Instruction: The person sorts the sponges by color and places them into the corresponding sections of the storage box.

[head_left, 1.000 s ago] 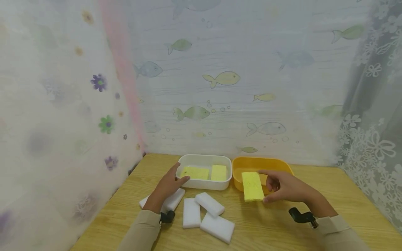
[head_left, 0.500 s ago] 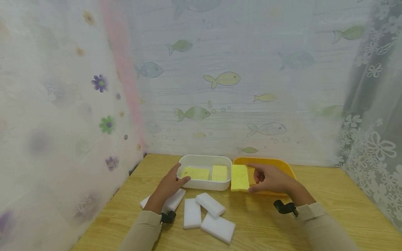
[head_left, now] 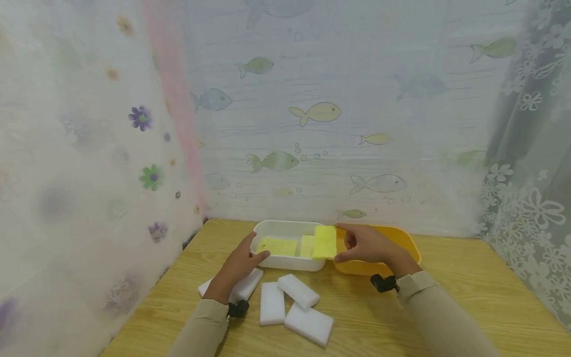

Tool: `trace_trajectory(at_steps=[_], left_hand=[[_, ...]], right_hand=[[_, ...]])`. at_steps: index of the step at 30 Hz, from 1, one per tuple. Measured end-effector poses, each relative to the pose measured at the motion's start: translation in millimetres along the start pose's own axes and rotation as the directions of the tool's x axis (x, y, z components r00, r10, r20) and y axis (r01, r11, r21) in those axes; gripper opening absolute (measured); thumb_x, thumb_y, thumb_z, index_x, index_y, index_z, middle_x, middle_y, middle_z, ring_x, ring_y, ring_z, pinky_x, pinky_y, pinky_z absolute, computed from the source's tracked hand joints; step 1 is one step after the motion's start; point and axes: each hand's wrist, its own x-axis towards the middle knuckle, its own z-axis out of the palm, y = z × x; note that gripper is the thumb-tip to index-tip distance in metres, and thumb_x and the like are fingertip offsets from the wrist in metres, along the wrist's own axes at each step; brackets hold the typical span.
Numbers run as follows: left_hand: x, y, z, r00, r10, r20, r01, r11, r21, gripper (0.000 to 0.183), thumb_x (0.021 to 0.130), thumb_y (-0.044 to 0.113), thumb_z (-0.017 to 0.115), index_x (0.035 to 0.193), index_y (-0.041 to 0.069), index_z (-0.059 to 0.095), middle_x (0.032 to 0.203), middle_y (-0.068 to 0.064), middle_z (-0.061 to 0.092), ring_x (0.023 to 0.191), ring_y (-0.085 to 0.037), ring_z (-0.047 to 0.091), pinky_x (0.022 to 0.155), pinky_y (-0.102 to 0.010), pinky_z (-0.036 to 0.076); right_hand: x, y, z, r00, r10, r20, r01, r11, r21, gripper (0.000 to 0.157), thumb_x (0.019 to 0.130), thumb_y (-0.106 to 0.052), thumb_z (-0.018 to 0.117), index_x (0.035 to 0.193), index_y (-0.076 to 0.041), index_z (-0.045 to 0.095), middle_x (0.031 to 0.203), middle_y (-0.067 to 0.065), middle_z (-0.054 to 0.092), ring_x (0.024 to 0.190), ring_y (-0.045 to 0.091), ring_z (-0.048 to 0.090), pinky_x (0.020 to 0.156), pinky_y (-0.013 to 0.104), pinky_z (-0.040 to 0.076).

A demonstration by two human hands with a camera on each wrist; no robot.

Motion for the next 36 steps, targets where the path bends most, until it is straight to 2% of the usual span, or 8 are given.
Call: trace_trajectory(at_steps=[7,15,21,28,36], left_hand=[[1.4,-1.7,-0.6,1.0,0.015,0.001,-0.015,1.0,0.011,0.094,0.096,0.061,0.066,0.167,0.018,0.021,0.165,-0.013,0.038,0.13,-0.037,0.058,0.102,-0.059,0.049],[1.6,-2.9,0.1,1.0,0.022,-0.002,-0.022,1.0,0.009,0.094,0.096,0.06,0.066,0.167,0.017,0.021,0.168,-0.012,0.033,0.129,-0.035,0.059,0.104,-0.059,0.048],[0.5,0.0,-0.3,1.0,0.024,-0.006,-0.024,1.0,0.008,0.094,0.096,0.059,0.066,0.167,0.016,0.021,0.167,-0.012,0.034,0.125,-0.032,0.06,0.102,-0.057,0.049],[0.6,0.3,-1.9,0.999,0.03,-0.01,-0.03,1.0,0.01,0.094,0.096,0.059,0.066,0.167,0.017,0.02,0.168,-0.011,0.033,0.127,-0.033,0.06,0.103,-0.058,0.049],[1.8,-2.6,0.5,1.0,0.024,-0.008,-0.024,1.0,0.004,0.095,0.096,0.061,0.066,0.167,0.018,0.021,0.163,-0.012,0.04,0.124,-0.03,0.061,0.101,-0.056,0.05]], right_hand=[[19.6,-3.3,6.5,1.0,-0.009,-0.001,0.009,1.0,-0.025,0.099,0.08,-0.05,0.088,0.159,-0.012,0.042,0.078,-0.002,0.058,0.066,0.012,0.051,0.06,0.027,0.044],[35.1,-6.9,12.3,1.0,0.022,0.008,-0.022,1.0,-0.022,0.101,0.08,-0.044,0.09,0.159,-0.006,0.04,0.08,0.001,0.059,0.069,0.016,0.052,0.062,0.031,0.045],[43.2,-2.9,16.4,0.999,0.035,0.017,-0.035,0.999,-0.017,0.103,0.079,-0.045,0.09,0.159,-0.005,0.039,0.079,0.001,0.059,0.069,0.015,0.052,0.065,0.032,0.046],[51.6,-7.8,16.7,0.997,0.052,0.054,-0.052,0.998,-0.019,0.102,0.08,-0.043,0.09,0.159,-0.004,0.039,0.081,0.001,0.062,0.069,0.016,0.055,0.064,0.032,0.048],[59.3,-13.9,19.0,0.991,0.094,0.095,-0.09,0.995,-0.042,0.1,0.079,-0.04,0.091,0.158,-0.002,0.041,0.084,0.005,0.06,0.074,0.019,0.052,0.063,0.032,0.045]])
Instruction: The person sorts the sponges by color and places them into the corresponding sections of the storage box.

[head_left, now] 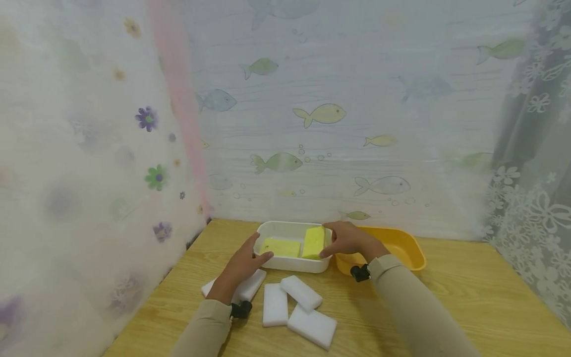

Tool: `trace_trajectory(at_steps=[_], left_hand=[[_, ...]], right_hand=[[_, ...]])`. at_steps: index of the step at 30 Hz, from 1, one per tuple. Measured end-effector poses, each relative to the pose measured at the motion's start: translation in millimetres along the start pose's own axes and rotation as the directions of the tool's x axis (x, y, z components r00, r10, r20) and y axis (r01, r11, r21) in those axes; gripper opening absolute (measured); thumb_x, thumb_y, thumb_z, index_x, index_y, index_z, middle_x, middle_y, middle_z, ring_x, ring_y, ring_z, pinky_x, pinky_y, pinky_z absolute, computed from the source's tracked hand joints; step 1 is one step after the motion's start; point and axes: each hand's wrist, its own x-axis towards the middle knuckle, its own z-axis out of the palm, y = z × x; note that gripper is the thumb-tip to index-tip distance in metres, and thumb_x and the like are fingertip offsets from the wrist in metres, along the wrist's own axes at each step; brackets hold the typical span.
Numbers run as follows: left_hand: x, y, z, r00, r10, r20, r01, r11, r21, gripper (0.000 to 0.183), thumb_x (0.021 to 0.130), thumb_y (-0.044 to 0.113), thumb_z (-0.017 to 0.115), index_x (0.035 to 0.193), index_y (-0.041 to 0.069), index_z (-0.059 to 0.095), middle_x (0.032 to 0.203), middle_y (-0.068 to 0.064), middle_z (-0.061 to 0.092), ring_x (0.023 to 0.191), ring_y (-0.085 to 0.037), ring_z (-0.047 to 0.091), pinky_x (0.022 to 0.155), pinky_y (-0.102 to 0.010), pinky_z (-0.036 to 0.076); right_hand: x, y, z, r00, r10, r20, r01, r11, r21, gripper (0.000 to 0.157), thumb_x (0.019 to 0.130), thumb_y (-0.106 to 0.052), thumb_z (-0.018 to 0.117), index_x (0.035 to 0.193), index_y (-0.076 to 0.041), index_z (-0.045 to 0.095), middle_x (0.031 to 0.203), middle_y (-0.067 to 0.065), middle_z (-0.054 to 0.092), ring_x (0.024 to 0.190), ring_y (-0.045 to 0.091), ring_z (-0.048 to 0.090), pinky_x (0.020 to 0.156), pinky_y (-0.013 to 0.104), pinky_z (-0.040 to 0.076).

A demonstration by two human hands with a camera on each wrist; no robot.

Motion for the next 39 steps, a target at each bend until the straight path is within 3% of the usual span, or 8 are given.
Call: trace_trajectory(at_steps=[12,30,35,39], left_hand=[[-0.5,0.4,0.3,1.0,-0.004,-0.003,0.004,1.0,0.008,0.095,0.096,0.061,0.066,0.167,0.019,0.021,0.167,-0.009,0.035,0.126,-0.031,0.06,0.102,-0.056,0.05],[-3.5,2.9,-2.1,1.0,0.023,-0.003,-0.023,1.0,0.001,0.094,0.097,0.058,0.066,0.167,0.016,0.02,0.169,-0.011,0.031,0.129,-0.034,0.059,0.104,-0.059,0.048],[-3.4,2.2,-1.9,1.0,0.017,-0.004,-0.017,1.0,-0.01,0.094,0.097,0.058,0.066,0.167,0.017,0.021,0.169,-0.011,0.031,0.131,-0.036,0.058,0.106,-0.059,0.047],[-2.3,1.5,-0.8,1.0,0.016,0.001,-0.016,1.0,-0.013,0.094,0.096,0.058,0.066,0.167,0.017,0.02,0.168,-0.012,0.032,0.131,-0.038,0.058,0.106,-0.06,0.046]], right_hand=[[4.1,-1.7,5.7,0.997,0.074,0.029,-0.073,0.997,-0.024,0.098,0.078,-0.047,0.089,0.155,-0.005,0.046,0.094,0.005,0.061,0.085,0.021,0.054,0.071,0.032,0.048],[1.5,0.8,6.6,0.996,0.059,0.064,-0.059,0.998,0.008,0.098,0.083,-0.041,0.086,0.159,-0.001,0.037,0.093,0.005,0.061,0.083,0.019,0.055,0.073,0.033,0.05],[-2.0,6.3,5.7,1.0,0.008,0.025,-0.008,1.0,0.013,0.087,0.088,-0.038,0.083,0.154,0.003,0.043,0.089,0.003,0.065,0.077,0.017,0.057,0.07,0.031,0.051],[-12.2,10.2,4.0,0.997,-0.027,-0.066,0.026,1.0,-0.018,0.075,0.091,-0.036,0.08,0.149,0.002,0.05,0.104,0.008,0.066,0.086,0.019,0.059,0.079,0.036,0.055]])
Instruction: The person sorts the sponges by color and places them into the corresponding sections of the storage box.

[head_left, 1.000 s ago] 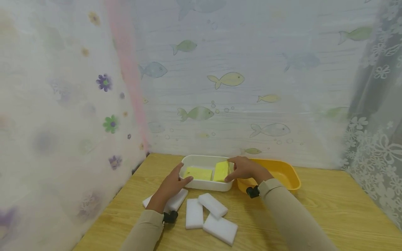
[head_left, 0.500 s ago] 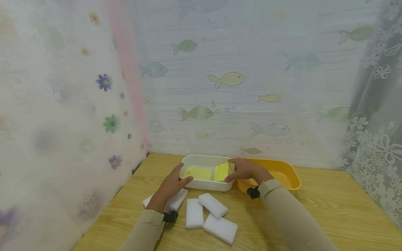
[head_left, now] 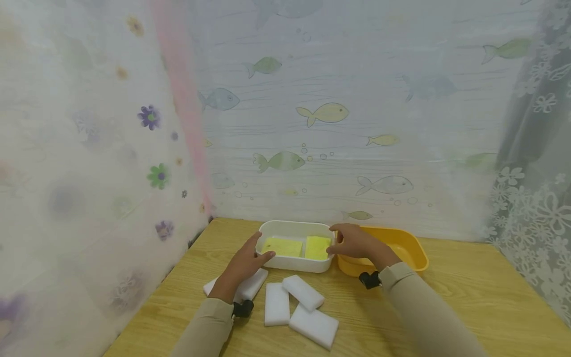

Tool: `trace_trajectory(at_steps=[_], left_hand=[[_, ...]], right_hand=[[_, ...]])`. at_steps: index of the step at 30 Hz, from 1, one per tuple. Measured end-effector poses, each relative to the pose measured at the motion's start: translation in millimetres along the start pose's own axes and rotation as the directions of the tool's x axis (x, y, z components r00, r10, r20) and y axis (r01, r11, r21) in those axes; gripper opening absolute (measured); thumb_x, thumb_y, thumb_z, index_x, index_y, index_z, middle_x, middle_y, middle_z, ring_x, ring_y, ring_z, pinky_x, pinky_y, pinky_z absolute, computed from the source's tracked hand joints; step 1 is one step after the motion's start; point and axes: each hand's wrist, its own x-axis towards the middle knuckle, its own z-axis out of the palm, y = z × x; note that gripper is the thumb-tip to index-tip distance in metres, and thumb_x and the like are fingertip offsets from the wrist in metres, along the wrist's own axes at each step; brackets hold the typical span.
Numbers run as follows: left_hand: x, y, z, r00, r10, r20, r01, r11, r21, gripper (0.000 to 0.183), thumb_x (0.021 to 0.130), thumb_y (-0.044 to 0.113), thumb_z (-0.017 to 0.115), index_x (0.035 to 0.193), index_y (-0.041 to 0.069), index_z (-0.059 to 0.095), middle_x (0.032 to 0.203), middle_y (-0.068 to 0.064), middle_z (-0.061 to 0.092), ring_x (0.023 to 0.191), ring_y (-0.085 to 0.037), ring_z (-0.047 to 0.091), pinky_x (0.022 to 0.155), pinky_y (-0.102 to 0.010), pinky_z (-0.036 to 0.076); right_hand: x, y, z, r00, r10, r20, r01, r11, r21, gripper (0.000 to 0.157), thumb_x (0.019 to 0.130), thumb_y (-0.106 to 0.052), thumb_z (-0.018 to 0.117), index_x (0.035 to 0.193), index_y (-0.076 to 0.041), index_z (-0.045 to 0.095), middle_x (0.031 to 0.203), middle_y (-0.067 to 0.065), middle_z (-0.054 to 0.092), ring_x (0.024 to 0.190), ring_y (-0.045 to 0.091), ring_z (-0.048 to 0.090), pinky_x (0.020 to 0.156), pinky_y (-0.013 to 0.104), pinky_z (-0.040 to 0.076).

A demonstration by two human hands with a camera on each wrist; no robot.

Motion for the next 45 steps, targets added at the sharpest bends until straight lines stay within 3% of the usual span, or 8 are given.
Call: trace_trajectory(at_steps=[4,9,14,18,23,29,39,45], left_hand=[[0.4,0.5,1.0,1.0,-0.001,0.005,0.001,1.0,0.007,0.094,0.096,0.059,0.066,0.167,0.018,0.02,0.168,-0.012,0.033,0.13,-0.037,0.058,0.105,-0.06,0.047],[-0.3,1.3,0.3,1.0,0.002,-0.002,-0.002,1.0,0.014,0.093,0.096,0.059,0.066,0.167,0.018,0.021,0.167,-0.011,0.034,0.128,-0.035,0.06,0.104,-0.059,0.048],[-1.2,3.6,-1.3,1.0,0.004,0.0,-0.004,1.0,0.023,0.094,0.096,0.059,0.066,0.167,0.018,0.02,0.167,-0.011,0.035,0.126,-0.034,0.06,0.103,-0.058,0.049],[-2.7,3.1,-3.8,1.0,-0.012,0.0,0.012,1.0,0.021,0.092,0.098,0.057,0.066,0.167,0.018,0.02,0.167,-0.012,0.034,0.127,-0.035,0.06,0.102,-0.058,0.05],[-3.5,-4.0,-0.5,1.0,-0.024,0.006,0.024,1.0,-0.001,0.092,0.097,0.057,0.066,0.167,0.019,0.02,0.167,-0.013,0.034,0.129,-0.037,0.059,0.102,-0.059,0.049],[-1.4,-8.2,5.5,1.0,-0.012,0.018,0.012,1.0,-0.005,0.093,0.096,0.06,0.065,0.167,0.02,0.02,0.164,-0.013,0.039,0.128,-0.035,0.059,0.101,-0.058,0.05],[1.2,-1.0,0.9,1.0,-0.019,0.014,0.019,1.0,0.004,0.093,0.096,0.058,0.066,0.167,0.02,0.02,0.163,-0.014,0.04,0.13,-0.036,0.058,0.103,-0.058,0.049],[1.2,1.8,-0.5,1.0,-0.011,0.014,0.011,1.0,-0.003,0.091,0.098,0.056,0.066,0.167,0.02,0.02,0.165,-0.014,0.038,0.131,-0.037,0.058,0.104,-0.059,0.048]], right_hand=[[-21.9,3.6,-3.0,0.993,-0.013,-0.118,0.013,1.0,0.002,0.067,0.093,-0.036,0.078,0.146,-0.002,0.055,0.127,0.019,0.059,0.104,0.03,0.063,0.09,0.046,0.058],[-57.3,15.8,-7.1,0.967,0.014,-0.254,-0.017,1.0,-0.009,0.073,0.095,-0.043,0.075,0.152,-0.005,0.049,0.155,0.026,0.035,0.128,0.046,0.054,0.1,0.061,0.052],[-91.9,40.3,-15.8,0.928,0.071,-0.367,-0.102,0.993,-0.066,0.089,0.092,-0.056,0.074,0.156,-0.002,0.041,0.165,0.031,0.019,0.141,0.057,0.037,0.104,0.075,0.039],[-111.9,62.9,-18.5,0.895,0.153,-0.418,-0.182,0.983,-0.03,0.1,0.09,-0.064,0.071,0.16,-0.004,0.035,0.168,0.033,0.011,0.142,0.066,0.025,0.102,0.084,0.029],[-126.6,89.8,-11.0,0.897,0.245,-0.367,-0.236,0.969,0.072,0.111,0.091,-0.064,0.07,0.166,-0.004,0.014,0.169,0.031,-0.009,0.146,0.068,0.011,0.102,0.087,0.022],[-136.2,109.8,-2.8,0.906,0.274,-0.323,-0.243,0.961,0.132,0.116,0.091,-0.06,0.072,0.167,-0.007,0.001,0.17,0.028,-0.012,0.148,0.066,0.009,0.103,0.086,0.022],[-137.7,113.4,2.6,0.908,0.322,-0.267,-0.258,0.934,0.247,0.124,0.092,-0.058,0.072,0.165,-0.007,-0.014,0.168,0.034,-0.004,0.147,0.065,0.012,0.108,0.082,0.022],[-139.7,108.9,3.9,0.913,0.294,-0.282,-0.21,0.933,0.292,0.123,0.092,-0.052,0.075,0.164,0.001,-0.01,0.168,0.035,-0.009,0.15,0.064,0.004,0.11,0.082,0.016]])
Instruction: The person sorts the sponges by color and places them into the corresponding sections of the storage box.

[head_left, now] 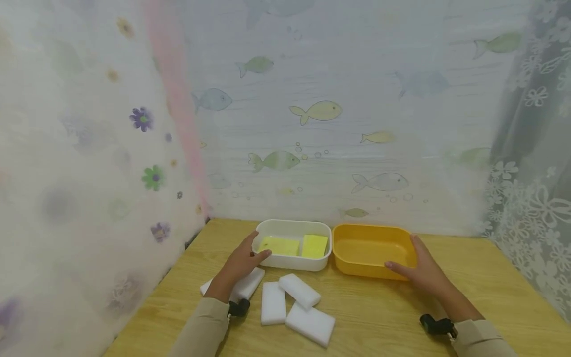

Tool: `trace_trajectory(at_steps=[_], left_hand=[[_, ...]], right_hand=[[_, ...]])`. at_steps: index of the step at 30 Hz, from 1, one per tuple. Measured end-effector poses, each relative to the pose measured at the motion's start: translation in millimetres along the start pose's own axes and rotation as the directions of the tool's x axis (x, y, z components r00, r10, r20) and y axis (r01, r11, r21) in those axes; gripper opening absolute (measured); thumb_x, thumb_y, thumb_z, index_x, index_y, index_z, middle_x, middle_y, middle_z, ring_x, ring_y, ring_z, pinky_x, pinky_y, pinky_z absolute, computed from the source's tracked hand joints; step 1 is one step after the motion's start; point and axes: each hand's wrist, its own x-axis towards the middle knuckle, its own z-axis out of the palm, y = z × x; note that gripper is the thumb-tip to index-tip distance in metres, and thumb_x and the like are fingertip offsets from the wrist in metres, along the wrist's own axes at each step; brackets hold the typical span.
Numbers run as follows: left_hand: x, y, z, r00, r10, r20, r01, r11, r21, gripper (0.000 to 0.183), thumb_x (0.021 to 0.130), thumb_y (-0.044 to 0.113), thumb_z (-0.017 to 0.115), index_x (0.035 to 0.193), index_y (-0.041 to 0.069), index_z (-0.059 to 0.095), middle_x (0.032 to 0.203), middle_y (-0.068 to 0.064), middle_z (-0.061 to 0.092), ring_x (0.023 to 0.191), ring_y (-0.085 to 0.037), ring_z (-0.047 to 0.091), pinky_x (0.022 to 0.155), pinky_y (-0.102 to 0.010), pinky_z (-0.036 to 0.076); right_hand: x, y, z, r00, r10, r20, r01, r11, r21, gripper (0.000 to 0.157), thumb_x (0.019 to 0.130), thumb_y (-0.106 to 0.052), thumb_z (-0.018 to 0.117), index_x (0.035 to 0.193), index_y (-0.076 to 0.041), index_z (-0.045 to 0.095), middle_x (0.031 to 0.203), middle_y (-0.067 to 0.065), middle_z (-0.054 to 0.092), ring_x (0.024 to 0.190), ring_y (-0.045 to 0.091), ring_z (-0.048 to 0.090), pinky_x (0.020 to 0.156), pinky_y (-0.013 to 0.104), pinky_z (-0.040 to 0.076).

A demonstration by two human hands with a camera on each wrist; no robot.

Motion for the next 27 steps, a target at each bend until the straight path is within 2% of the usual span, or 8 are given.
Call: trace_trajectory(at_steps=[6,9,14,16,19,21,23,27], left_hand=[[2.3,-1.5,0.7,1.0,0.009,-0.002,-0.009,1.0,-0.012,0.092,0.097,0.057,0.066,0.167,0.019,0.019,0.167,-0.014,0.034,0.133,-0.038,0.056,0.107,-0.06,0.046],[3.5,-1.9,1.5,0.999,0.038,-0.002,-0.038,0.999,0.0,0.093,0.099,0.055,0.065,0.167,0.013,0.017,0.171,-0.016,0.024,0.141,-0.043,0.049,0.115,-0.063,0.037],[3.3,4.0,2.4,0.99,0.134,-0.047,-0.128,0.985,0.117,0.089,0.102,0.055,0.06,0.165,0.007,0.022,0.173,-0.019,0.01,0.154,-0.048,0.024,0.12,-0.071,0.023],[1.4,11.6,2.0,0.981,0.173,-0.084,-0.158,0.974,0.162,0.083,0.101,0.055,0.062,0.162,0.008,0.032,0.172,-0.018,0.017,0.155,-0.047,0.023,0.118,-0.071,0.026],[-3.6,27.6,0.8,0.965,0.237,-0.11,-0.212,0.956,0.202,0.067,0.098,0.051,0.068,0.149,0.011,0.052,0.156,-0.016,0.047,0.142,-0.04,0.047,0.111,-0.063,0.042],[-7.5,40.0,-0.2,0.961,0.269,-0.071,-0.251,0.948,0.194,0.055,0.096,0.047,0.073,0.138,0.014,0.063,0.135,-0.008,0.064,0.123,-0.029,0.062,0.1,-0.052,0.052],[-10.8,50.0,-0.4,0.953,0.301,0.02,-0.3,0.937,0.177,0.048,0.095,0.046,0.074,0.13,0.014,0.068,0.118,-0.002,0.071,0.108,-0.02,0.067,0.092,-0.046,0.056],[-16.3,59.8,1.2,0.916,0.301,0.265,-0.334,0.938,0.089,0.051,0.095,0.049,0.074,0.131,0.013,0.069,0.119,0.001,0.072,0.111,-0.016,0.067,0.098,-0.045,0.054]], right_hand=[[0.3,-2.8,-0.3,1.0,0.003,0.004,-0.003,1.0,-0.014,0.12,0.093,-0.051,0.074,0.164,0.003,-0.007,0.167,0.034,-0.013,0.149,0.065,0.002,0.109,0.084,0.016],[0.3,-2.7,-0.3,1.0,0.002,0.007,-0.002,1.0,-0.01,0.118,0.094,-0.05,0.073,0.163,0.004,-0.006,0.167,0.035,-0.014,0.148,0.066,0.001,0.109,0.084,0.016],[-0.3,-1.8,1.0,1.0,0.009,0.015,-0.009,1.0,-0.006,0.119,0.093,-0.051,0.074,0.164,0.002,-0.005,0.168,0.033,-0.014,0.149,0.066,0.001,0.109,0.084,0.015],[-0.3,-1.5,1.6,1.0,0.015,0.018,-0.014,1.0,-0.007,0.119,0.092,-0.052,0.074,0.165,0.001,-0.004,0.168,0.032,-0.014,0.149,0.065,0.001,0.109,0.084,0.015],[0.1,-1.3,1.8,1.0,0.016,0.018,-0.016,1.0,-0.005,0.12,0.092,-0.054,0.074,0.165,-0.001,-0.004,0.169,0.03,-0.015,0.15,0.064,0.001,0.11,0.083,0.014],[0.4,-1.3,1.5,1.0,0.012,0.018,-0.012,1.0,-0.003,0.12,0.092,-0.055,0.074,0.165,-0.002,-0.004,0.169,0.03,-0.015,0.15,0.064,0.0,0.11,0.083,0.014],[0.7,-0.8,1.3,1.0,0.01,0.017,-0.01,1.0,-0.008,0.119,0.092,-0.055,0.074,0.165,-0.002,-0.004,0.169,0.03,-0.016,0.15,0.064,0.0,0.11,0.083,0.014],[0.9,0.5,1.1,1.0,0.012,0.017,-0.012,1.0,-0.017,0.118,0.093,-0.054,0.073,0.165,0.0,-0.004,0.169,0.031,-0.015,0.15,0.064,0.0,0.109,0.084,0.015]])
